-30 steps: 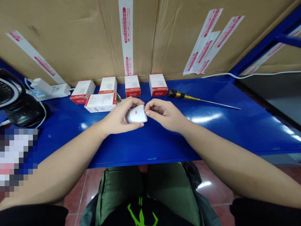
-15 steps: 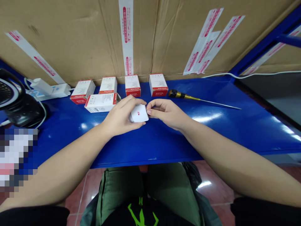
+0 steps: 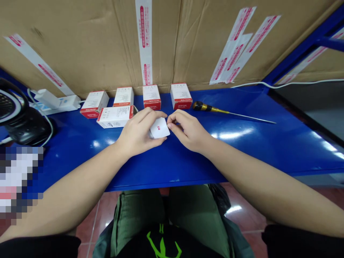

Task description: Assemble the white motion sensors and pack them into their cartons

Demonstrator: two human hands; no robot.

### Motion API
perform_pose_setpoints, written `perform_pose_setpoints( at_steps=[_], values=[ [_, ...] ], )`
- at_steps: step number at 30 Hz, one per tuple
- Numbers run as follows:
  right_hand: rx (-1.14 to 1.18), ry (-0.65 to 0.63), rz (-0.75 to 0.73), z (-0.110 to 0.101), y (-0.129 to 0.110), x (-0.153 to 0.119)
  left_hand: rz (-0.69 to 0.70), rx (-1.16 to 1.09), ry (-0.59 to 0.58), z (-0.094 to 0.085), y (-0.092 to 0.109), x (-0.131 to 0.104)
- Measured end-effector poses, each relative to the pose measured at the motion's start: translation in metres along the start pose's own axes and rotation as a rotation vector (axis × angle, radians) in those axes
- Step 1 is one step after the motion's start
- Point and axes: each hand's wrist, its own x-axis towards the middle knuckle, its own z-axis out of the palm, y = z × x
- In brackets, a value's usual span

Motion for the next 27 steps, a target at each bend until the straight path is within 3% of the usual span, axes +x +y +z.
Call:
perform_pose_setpoints(
  at_steps=[9,20,24,27],
  values=[
    [-0.149,0.022,-0.125,0.007,0.0,-0.003,-0.01,-0.039,0.01,0.0,0.004,0.001],
    [-0.27,0.027,0.104,0.009,-0.016,-0.002,-0.025,-0.026,-0.048,-0.001,0.006,0.003],
    [-0.273,0.065,0.233,-0.015,-0.013,0.004,-0.032,-0.064,-0.06,-0.002,0.003,0.003],
    [-0.417,0.172,0.504,-0.056,0.006,0.007,-0.021,-0.081,-0.079,-0.003,-0.001,0.002]
  ],
)
